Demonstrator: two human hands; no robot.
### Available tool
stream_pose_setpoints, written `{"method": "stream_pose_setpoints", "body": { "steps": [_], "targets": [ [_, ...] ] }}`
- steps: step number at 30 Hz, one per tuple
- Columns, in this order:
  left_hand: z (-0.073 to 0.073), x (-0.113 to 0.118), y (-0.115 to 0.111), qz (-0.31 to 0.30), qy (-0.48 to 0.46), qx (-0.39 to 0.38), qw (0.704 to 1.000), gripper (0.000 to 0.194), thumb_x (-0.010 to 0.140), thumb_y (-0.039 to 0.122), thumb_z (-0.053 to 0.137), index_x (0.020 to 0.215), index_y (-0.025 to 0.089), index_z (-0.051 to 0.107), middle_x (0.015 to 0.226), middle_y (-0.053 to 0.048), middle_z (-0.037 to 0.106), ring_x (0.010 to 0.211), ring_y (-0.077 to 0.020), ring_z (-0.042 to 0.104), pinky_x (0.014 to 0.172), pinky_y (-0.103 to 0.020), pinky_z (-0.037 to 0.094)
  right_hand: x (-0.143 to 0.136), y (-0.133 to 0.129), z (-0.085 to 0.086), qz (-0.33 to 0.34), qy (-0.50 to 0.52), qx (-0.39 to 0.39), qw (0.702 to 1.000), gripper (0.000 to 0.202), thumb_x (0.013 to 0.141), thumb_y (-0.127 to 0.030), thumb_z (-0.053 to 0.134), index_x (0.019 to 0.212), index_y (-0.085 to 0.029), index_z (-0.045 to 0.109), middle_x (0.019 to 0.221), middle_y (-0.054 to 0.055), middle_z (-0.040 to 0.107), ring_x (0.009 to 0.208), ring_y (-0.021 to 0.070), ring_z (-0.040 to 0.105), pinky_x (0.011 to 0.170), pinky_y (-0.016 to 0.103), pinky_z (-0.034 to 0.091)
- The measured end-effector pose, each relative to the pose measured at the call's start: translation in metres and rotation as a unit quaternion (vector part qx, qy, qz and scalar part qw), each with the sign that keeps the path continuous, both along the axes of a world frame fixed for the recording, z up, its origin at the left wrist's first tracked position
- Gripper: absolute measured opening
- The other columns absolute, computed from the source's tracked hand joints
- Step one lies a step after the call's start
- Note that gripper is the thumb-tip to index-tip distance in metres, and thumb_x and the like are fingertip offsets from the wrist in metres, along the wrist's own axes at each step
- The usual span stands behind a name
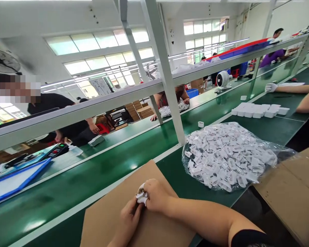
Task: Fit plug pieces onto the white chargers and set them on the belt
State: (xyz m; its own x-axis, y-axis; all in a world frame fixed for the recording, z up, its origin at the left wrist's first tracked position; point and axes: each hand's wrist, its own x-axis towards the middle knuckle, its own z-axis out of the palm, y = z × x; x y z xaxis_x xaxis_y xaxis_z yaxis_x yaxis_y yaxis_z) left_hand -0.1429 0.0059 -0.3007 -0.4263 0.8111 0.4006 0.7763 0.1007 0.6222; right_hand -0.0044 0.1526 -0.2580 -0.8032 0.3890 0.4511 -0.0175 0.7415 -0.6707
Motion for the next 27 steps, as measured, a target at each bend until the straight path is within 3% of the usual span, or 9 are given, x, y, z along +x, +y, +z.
{"method": "stream_pose_setpoints", "body": {
  "steps": [4, 9, 14, 17, 22, 27],
  "targets": [
    [0.001, -0.002, -0.001, 0.006, 0.020, 0.003, 1.000, 0.036, 0.093, 0.049, 0.061, 0.110, 0.023, 0.078, 0.099, -0.009, 0.081, 0.087, -0.0270, 0.078, 0.075, -0.034, 0.065, -0.007, -0.002, -0.009, -0.026, -0.023, -0.013, 0.999, 0.027, 0.067, -0.007, 0.069, 0.089, -0.021, 0.059, 0.097, 0.004, 0.066, 0.090, 0.0224, 0.060, 0.074, 0.030, 0.044],
    [0.001, 0.000, -0.001, 0.024, 0.022, 0.000, 0.999, 0.037, 0.091, 0.053, 0.061, 0.104, 0.024, 0.079, 0.100, -0.009, 0.081, 0.088, -0.0277, 0.078, 0.076, -0.034, 0.066, -0.011, -0.004, -0.018, -0.042, -0.002, -0.058, 0.997, 0.029, 0.066, -0.006, 0.069, 0.088, -0.021, 0.058, 0.099, 0.004, 0.064, 0.092, 0.0223, 0.059, 0.076, 0.031, 0.044],
    [-0.002, 0.003, -0.001, 0.063, -0.058, 0.010, 0.996, 0.044, 0.084, 0.058, 0.066, 0.107, 0.022, 0.079, 0.108, -0.010, 0.081, 0.100, -0.0317, 0.077, 0.092, -0.041, 0.064, -0.007, -0.005, -0.019, -0.022, 0.034, -0.153, 0.987, 0.032, 0.069, -0.008, 0.072, 0.096, -0.022, 0.061, 0.105, 0.003, 0.066, 0.098, 0.0231, 0.062, 0.081, 0.033, 0.048],
    [0.000, -0.002, 0.001, 0.059, -0.120, -0.013, 0.991, 0.047, 0.082, 0.055, 0.069, 0.112, 0.021, 0.077, 0.116, -0.009, 0.079, 0.110, -0.0333, 0.075, 0.095, -0.042, 0.064, -0.005, -0.006, -0.019, -0.015, 0.057, -0.209, 0.976, 0.040, 0.073, -0.017, 0.078, 0.109, -0.023, 0.061, 0.114, 0.005, 0.065, 0.107, 0.0254, 0.063, 0.092, 0.038, 0.051],
    [0.013, -0.030, 0.021, 0.057, -0.169, -0.048, 0.983, 0.054, 0.075, 0.055, 0.075, 0.115, 0.018, 0.075, 0.116, -0.011, 0.079, 0.106, -0.0347, 0.075, 0.094, -0.042, 0.062, -0.008, -0.007, -0.021, -0.011, 0.072, -0.245, 0.967, 0.060, 0.078, -0.030, 0.081, 0.129, -0.020, 0.050, 0.141, 0.013, 0.046, 0.120, 0.0271, 0.058, 0.108, 0.047, 0.048],
    [0.028, -0.077, 0.065, 0.176, -0.184, -0.029, 0.967, 0.061, 0.071, 0.061, 0.072, 0.111, 0.015, 0.071, 0.114, -0.015, 0.078, 0.108, -0.0359, 0.073, 0.098, -0.044, 0.057, -0.007, -0.003, -0.017, -0.046, -0.020, -0.259, 0.965, 0.058, 0.086, -0.032, 0.074, 0.135, -0.022, 0.045, 0.143, 0.015, 0.040, 0.116, 0.0278, 0.058, 0.112, 0.053, 0.045]
  ]
}}
